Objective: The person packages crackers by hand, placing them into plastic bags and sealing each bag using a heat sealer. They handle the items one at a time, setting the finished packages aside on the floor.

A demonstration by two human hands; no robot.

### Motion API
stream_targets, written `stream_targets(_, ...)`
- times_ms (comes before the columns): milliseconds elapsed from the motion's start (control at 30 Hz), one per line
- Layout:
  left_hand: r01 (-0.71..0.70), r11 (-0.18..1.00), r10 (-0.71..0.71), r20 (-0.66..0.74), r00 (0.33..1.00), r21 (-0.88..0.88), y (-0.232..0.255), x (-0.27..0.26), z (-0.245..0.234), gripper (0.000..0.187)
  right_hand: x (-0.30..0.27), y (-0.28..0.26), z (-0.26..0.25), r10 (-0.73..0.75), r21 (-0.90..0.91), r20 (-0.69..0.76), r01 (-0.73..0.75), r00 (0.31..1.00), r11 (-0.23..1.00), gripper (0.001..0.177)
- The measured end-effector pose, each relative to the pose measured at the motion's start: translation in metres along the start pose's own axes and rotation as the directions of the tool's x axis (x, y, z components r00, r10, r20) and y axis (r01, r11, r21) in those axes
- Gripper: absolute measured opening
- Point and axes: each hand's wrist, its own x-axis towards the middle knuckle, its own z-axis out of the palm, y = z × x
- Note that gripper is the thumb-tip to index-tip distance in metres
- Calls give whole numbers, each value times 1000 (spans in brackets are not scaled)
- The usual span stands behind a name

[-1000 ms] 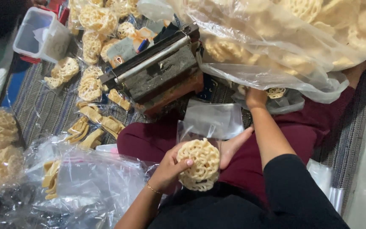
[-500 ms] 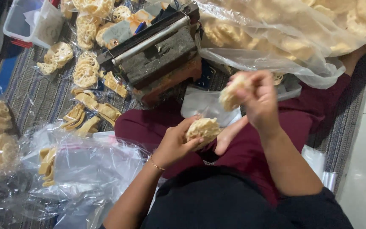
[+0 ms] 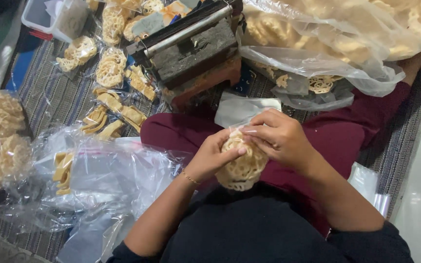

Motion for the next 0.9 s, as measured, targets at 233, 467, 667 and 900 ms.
stream_targets(233,-80,991,76,-46,996,-103,7,1,9,28,8,-21,4,-84,-57,-171,76,982,996,3)
stream_targets(467,-220,965,216,-48,975,-142,-4,0,8,51,22,-16,5,-29,294,-321,128,947,947,18)
stream_targets(667,-299,940,272,-170,947,-163,10,-8,-3,68,-25,35,25,512,830,29,-306,859,467,53)
stream_targets(900,-342,937,304,-312,900,-74,0,-6,-11,41,7,-42,4,664,858,4,-344,748,383,9)
